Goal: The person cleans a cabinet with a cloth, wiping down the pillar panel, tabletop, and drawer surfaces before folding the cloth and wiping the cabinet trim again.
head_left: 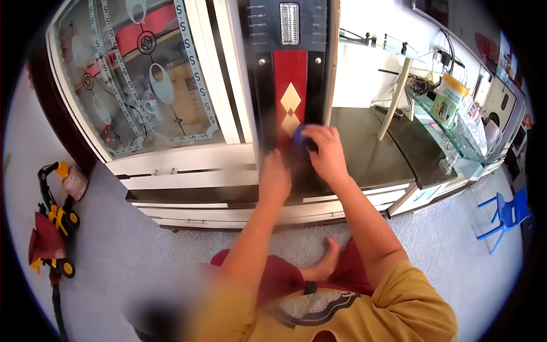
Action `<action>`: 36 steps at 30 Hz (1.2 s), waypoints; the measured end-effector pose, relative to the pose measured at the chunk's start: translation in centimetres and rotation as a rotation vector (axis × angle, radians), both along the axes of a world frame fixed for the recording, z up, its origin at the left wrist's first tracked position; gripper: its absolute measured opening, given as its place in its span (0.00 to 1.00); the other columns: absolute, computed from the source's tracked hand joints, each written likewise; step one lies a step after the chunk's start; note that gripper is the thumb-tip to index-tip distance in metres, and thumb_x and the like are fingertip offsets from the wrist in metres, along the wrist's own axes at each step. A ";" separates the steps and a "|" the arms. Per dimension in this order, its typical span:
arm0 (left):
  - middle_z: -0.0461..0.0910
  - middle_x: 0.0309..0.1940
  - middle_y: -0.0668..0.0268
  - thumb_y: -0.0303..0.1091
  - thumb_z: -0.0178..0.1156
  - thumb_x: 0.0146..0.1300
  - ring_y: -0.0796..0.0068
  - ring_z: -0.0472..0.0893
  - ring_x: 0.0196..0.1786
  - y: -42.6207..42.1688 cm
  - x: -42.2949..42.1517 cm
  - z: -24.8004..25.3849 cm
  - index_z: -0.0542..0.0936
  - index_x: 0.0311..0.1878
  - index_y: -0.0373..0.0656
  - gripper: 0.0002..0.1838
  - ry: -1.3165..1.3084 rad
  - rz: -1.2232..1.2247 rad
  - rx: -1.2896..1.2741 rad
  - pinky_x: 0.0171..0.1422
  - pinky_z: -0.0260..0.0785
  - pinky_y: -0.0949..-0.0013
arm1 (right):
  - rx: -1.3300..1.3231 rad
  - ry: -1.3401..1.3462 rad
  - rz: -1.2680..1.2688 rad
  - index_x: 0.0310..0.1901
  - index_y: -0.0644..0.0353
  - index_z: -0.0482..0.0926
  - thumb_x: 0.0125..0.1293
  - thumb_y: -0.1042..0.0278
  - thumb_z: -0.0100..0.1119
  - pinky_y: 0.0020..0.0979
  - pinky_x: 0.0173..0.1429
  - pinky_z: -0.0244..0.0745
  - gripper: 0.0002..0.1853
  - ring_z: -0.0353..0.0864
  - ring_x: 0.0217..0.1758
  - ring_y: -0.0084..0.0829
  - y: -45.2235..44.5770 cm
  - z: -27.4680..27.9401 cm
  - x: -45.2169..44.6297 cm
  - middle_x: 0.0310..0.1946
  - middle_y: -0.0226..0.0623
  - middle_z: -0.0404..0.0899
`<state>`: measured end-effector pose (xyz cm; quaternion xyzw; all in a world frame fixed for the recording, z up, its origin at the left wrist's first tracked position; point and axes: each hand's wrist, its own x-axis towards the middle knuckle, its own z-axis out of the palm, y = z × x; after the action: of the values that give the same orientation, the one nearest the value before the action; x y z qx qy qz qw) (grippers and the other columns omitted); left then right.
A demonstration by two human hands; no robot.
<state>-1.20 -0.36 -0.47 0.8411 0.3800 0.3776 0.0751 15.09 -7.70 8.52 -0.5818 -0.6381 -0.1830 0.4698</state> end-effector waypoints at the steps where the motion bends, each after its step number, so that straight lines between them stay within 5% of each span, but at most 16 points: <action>1: 0.71 0.72 0.42 0.32 0.64 0.74 0.39 0.79 0.68 -0.3 0.0 0.1 0.64 0.80 0.29 0.36 -0.013 0.000 -0.003 0.71 0.77 0.50 | 0.103 -0.037 -0.017 0.55 0.54 0.87 0.51 0.91 0.63 0.45 0.70 0.78 0.30 0.78 0.64 0.51 0.1 2.4 -0.5 0.61 0.36 0.85; 7: 0.70 0.75 0.45 0.33 0.64 0.75 0.38 0.78 0.71 -0.8 0.0 1.0 0.66 0.81 0.33 0.35 -0.050 0.031 -0.105 0.74 0.75 0.48 | 0.417 -0.232 -0.048 0.57 0.51 0.86 0.47 0.87 0.70 0.46 0.69 0.78 0.32 0.76 0.65 0.50 4.7 10.8 -1.2 0.63 0.33 0.82; 11: 0.68 0.76 0.45 0.32 0.62 0.75 0.38 0.78 0.71 -0.8 -0.1 1.1 0.64 0.82 0.35 0.36 -0.085 0.017 -0.184 0.73 0.76 0.47 | 0.427 -0.201 -0.076 0.58 0.50 0.86 0.44 0.86 0.71 0.47 0.68 0.78 0.35 0.76 0.64 0.51 6.1 7.4 -1.7 0.63 0.32 0.82; 21: 0.68 0.77 0.46 0.30 0.61 0.75 0.37 0.78 0.70 -1.3 -0.4 1.9 0.59 0.85 0.37 0.39 -0.091 0.004 -0.221 0.72 0.76 0.46 | -0.021 -0.142 0.015 0.51 0.57 0.90 0.52 0.83 0.64 0.46 0.67 0.79 0.23 0.79 0.61 0.49 2.3 -5.3 -1.3 0.55 0.37 0.86; 25: 0.68 0.76 0.46 0.30 0.62 0.75 0.37 0.78 0.70 -1.1 -0.5 1.9 0.59 0.85 0.37 0.39 -0.112 0.012 -0.241 0.71 0.77 0.45 | 0.006 -0.021 0.100 0.51 0.57 0.89 0.50 0.84 0.67 0.46 0.68 0.79 0.24 0.79 0.60 0.50 2.1 -1.3 -1.7 0.54 0.38 0.85; 32: 0.68 0.75 0.44 0.33 0.62 0.76 0.36 0.79 0.69 -1.5 -0.4 2.6 0.59 0.85 0.35 0.39 -0.079 0.021 -0.246 0.70 0.78 0.45 | 0.501 -0.234 -0.072 0.58 0.54 0.86 0.45 0.88 0.71 0.48 0.69 0.77 0.34 0.76 0.64 0.53 4.6 13.6 -2.0 0.61 0.37 0.82; 36: 0.68 0.75 0.44 0.32 0.62 0.75 0.36 0.79 0.69 -1.1 -0.3 1.9 0.59 0.85 0.35 0.39 -0.085 0.022 -0.214 0.71 0.78 0.46 | 0.473 -0.219 -0.169 0.59 0.51 0.87 0.45 0.87 0.72 0.48 0.69 0.77 0.36 0.75 0.65 0.52 6.5 13.1 -2.1 0.62 0.36 0.81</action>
<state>-1.45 -1.51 1.47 0.8071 0.4239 0.3710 0.1766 12.95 -1.20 21.64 -0.4841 -0.5738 -0.4273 0.5039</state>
